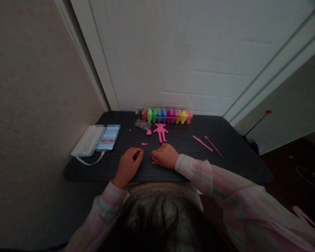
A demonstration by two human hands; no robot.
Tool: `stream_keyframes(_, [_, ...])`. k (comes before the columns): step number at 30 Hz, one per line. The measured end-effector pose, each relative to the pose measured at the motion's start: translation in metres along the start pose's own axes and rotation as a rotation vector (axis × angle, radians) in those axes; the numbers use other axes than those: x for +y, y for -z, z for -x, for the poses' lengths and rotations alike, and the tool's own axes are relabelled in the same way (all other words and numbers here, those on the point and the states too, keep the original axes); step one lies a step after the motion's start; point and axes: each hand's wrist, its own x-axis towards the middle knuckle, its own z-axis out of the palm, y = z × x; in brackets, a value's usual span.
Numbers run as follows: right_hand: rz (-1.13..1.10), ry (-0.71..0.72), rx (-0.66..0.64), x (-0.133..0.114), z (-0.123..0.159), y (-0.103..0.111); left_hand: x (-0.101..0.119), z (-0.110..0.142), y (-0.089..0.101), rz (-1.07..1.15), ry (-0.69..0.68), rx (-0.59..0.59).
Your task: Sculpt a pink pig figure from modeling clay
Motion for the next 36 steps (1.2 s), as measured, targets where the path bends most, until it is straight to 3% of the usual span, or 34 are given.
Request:
stream_keyframes(4, [-0.012, 0.042, 0.002, -0.005, 0.002, -0.001, -0.002, 0.0, -0.002, 0.0, 0.004, -0.005])
stream_keyframes(10, [0.002, -0.044, -0.013, -0.001, -0.001, 0.001, -0.001, 0.0, -0.001, 0.002, 0.008, -0.013])
stream_keyframes(15, [-0.022, 0.045, -0.002, -0.01, 0.004, -0.001, -0.001, 0.0, 0.0, -0.011, 0.006, -0.012])
stream_keyframes(20, [0.006, -0.051, -0.013, -0.002, -0.001, 0.0, -0.001, 0.0, -0.001, -0.003, 0.009, -0.022])
stream_keyframes(26, [-0.035, 0.067, -0.028, -0.012, 0.006, 0.001, 0.0, 0.0, -0.001, -0.003, 0.005, -0.018])
stream_keyframes(32, [-0.015, -0.072, -0.03, -0.004, 0.001, 0.001, 0.001, 0.0, 0.001, -0.004, 0.012, -0.037])
stream_keyframes(36, [-0.053, 0.018, -0.023, -0.014, 0.005, 0.0, 0.001, 0.0, 0.0, -0.002, 0.003, -0.031])
